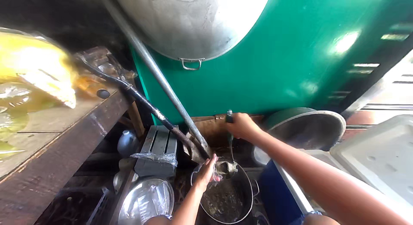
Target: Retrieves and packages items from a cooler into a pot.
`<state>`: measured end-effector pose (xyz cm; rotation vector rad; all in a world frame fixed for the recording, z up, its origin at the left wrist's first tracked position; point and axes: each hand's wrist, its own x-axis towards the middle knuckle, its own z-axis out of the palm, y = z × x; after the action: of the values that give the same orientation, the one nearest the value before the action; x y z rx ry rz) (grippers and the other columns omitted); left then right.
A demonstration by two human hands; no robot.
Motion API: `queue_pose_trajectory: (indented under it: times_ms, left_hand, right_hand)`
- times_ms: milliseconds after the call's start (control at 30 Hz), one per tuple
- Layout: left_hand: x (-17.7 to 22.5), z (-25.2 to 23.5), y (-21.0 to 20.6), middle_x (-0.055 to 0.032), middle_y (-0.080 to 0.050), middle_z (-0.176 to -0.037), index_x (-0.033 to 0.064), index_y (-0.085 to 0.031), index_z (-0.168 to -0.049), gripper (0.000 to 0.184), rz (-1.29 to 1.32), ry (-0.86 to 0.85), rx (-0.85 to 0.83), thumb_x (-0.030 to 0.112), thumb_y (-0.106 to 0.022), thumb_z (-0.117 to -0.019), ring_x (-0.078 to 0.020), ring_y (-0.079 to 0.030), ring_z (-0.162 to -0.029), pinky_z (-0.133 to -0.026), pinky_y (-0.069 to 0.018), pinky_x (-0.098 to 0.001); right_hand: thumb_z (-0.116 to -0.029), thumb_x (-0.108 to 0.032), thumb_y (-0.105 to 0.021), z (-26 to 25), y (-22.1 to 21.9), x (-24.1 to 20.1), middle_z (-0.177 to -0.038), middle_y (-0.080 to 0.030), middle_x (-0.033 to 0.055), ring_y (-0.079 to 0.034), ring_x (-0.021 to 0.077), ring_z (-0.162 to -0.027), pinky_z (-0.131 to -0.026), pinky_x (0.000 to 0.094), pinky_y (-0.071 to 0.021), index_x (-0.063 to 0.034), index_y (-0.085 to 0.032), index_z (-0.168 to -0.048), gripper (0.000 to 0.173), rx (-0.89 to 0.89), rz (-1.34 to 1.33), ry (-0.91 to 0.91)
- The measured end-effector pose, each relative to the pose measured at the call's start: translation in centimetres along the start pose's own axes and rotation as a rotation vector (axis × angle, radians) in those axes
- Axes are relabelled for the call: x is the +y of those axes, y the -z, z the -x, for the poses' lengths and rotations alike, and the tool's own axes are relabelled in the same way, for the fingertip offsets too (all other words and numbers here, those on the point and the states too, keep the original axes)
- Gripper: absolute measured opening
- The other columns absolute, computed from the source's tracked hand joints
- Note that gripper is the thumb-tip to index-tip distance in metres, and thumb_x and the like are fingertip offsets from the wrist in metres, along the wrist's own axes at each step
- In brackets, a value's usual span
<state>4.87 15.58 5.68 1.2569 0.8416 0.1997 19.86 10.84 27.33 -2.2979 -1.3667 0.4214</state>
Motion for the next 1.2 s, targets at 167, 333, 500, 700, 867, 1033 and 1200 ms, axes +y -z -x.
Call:
queue_pose_trajectory:
  times_ms: [167, 333, 500, 700, 867, 1033, 1200]
  left_hand:
    - [0.1, 0.8, -2.2, -0.0189, -0.061, -0.129, 0.0091, -0.049, -0.146, 0.057, 0.173, 0.151, 0.105, 0.049, -0.025, -0.1120, -0.0286, -0.064, -0.096, -0.083, -0.0522, -0.0434]
    - [-6.3, -4.3, -1.9, -0.0132, -0.060, -0.089, -0.0028, -0.054, -0.119, 0.022, 0.595, 0.200, 0.185, 0.012, -0.039, -0.1111, -0.0205, -0.058, -0.074, -0.069, -0.0522, -0.0372]
    - [-1.1, -1.0, -0.9, -0.0087, -0.063, -0.097, 0.0177, -0.060, -0.134, 0.032, 0.386, 0.293, 0.187, 0.031, -0.058, -0.1052, -0.0146, -0.055, -0.067, -0.061, -0.0461, -0.0284]
    - [-1.6, -1.1, 0.6, -0.0130, -0.066, -0.112, 0.0132, -0.063, -0.136, 0.038, 0.197, 0.202, 0.228, 0.036, -0.056, -0.1066, -0.0171, -0.061, -0.074, -0.062, -0.0491, -0.0303]
    - [-2.6, -1.2, 0.8, -0.0123, -0.068, -0.105, 0.0145, -0.065, -0.135, 0.037, 0.171, 0.169, 0.250, 0.036, -0.053, -0.1076, -0.0142, -0.058, -0.062, -0.053, -0.0456, -0.0265]
    - [-3.5, -1.3, 1.3, -0.0119, -0.067, -0.101, 0.0141, -0.065, -0.135, 0.038, 0.151, 0.223, 0.281, 0.037, -0.054, -0.1071, -0.0135, -0.056, -0.061, -0.052, -0.0441, -0.0257]
    - [-4.2, -1.3, 1.5, -0.0118, -0.065, -0.101, 0.0135, -0.065, -0.135, 0.036, 0.111, 0.224, 0.284, 0.035, -0.053, -0.1083, -0.0125, -0.052, -0.056, -0.048, -0.0406, -0.0246]
  right_hand:
    - [-0.1021, -0.028, -0.059, 1.1, -6.4, -9.5, -0.108, -0.069, 0.0232, -0.067, 0.0425, -0.105, -0.082, 0.0641, -0.0531, -0.0011, -0.068, -0.108, 0.029, -0.305, 0.351, 0.186]
    - [-0.1043, 0.000, -0.046, 2.9, -11.1, -12.7, -0.117, -0.066, 0.0267, -0.066, 0.0454, -0.109, -0.082, 0.0618, -0.0550, 0.0042, -0.060, -0.123, 0.024, -0.442, 0.443, 0.340]
    - [-0.1034, -0.025, -0.056, -0.8, -9.1, -6.2, -0.107, -0.069, 0.0221, -0.069, 0.0419, -0.103, -0.081, 0.0622, -0.0544, -0.0038, -0.066, -0.115, 0.026, -0.262, 0.340, 0.084]
    - [-0.1030, -0.031, -0.055, 0.4, -17.0, 12.4, -0.119, -0.069, 0.0229, -0.066, 0.0403, -0.116, -0.100, 0.0591, -0.0496, -0.0057, -0.067, -0.127, 0.037, -0.279, 0.148, -0.048]
    - [-0.1050, -0.028, -0.054, 5.3, -26.0, 18.8, -0.135, -0.066, 0.0165, -0.064, 0.0322, -0.124, -0.106, 0.0506, -0.0501, -0.0076, -0.069, -0.127, 0.033, -0.182, -0.021, -0.053]
    - [-0.1012, -0.026, -0.064, 8.2, -30.9, 20.8, -0.118, -0.074, 0.0150, -0.070, 0.0313, -0.113, -0.101, 0.0533, -0.0518, -0.0066, -0.073, -0.120, 0.028, 0.093, -0.369, -0.316]
    - [-0.1037, -0.026, -0.063, 8.0, -30.8, 23.0, -0.101, -0.070, 0.0179, -0.068, 0.0262, -0.081, -0.076, 0.0457, -0.0573, -0.0025, -0.069, -0.119, 0.029, 0.289, -0.876, -0.743]
